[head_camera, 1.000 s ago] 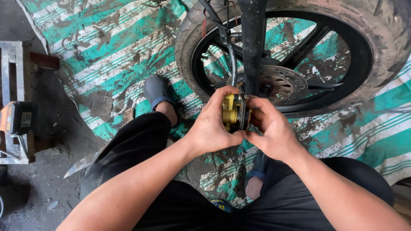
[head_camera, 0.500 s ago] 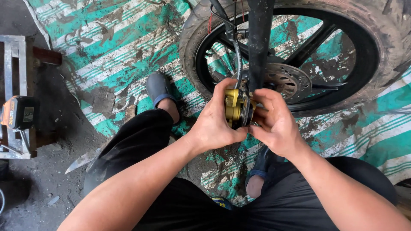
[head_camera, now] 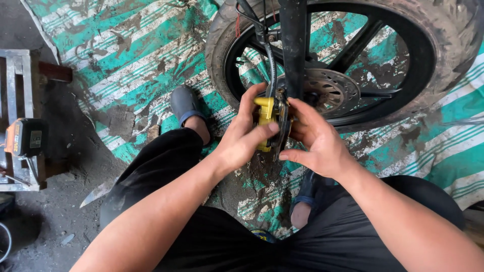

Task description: The person sits on the ground beside a motorcycle's front wheel and services the yellow brake caliper. They remove the brake pads from the caliper by hand, pry at the caliper with a screwdriver, tap it with a hammer, and handle the pads and caliper throughout.

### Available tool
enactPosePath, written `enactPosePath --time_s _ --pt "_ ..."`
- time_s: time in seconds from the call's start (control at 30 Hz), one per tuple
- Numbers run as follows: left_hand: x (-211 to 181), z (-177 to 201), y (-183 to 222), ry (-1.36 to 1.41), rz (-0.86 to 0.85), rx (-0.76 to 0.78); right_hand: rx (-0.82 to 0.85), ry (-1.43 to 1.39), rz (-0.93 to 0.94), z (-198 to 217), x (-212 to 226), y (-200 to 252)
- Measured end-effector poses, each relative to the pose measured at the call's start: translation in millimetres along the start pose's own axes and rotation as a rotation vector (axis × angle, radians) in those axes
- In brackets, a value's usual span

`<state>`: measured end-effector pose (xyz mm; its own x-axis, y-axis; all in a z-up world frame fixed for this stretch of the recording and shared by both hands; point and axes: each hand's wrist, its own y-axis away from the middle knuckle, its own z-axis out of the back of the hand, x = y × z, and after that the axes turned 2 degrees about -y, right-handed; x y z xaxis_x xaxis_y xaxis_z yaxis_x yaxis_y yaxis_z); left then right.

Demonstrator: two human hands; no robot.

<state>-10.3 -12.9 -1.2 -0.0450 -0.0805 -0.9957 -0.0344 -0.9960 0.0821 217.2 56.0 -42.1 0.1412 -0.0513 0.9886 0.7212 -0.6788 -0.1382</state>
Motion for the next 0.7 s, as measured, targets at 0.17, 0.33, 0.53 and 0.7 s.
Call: enactPosePath --time_s 0.17,0.33,0.53,0.7 --pt "23 -2 -10 0.095 0.09 -0.028 0.003 -0.084 0.012 1 -3 0" --pt "48 -9 -18 0.233 0.12 -0.089 0.002 -0.14 -0.002 2 -3 1" --pt "51 -16 -23 0.402 0.148 -0.134 0.003 -0.133 0.01 3 -6 0" --pt "24 -17 -21 0.626 0.233 -0.138 -0.019 -0.138 -0.011 0 -4 -1"
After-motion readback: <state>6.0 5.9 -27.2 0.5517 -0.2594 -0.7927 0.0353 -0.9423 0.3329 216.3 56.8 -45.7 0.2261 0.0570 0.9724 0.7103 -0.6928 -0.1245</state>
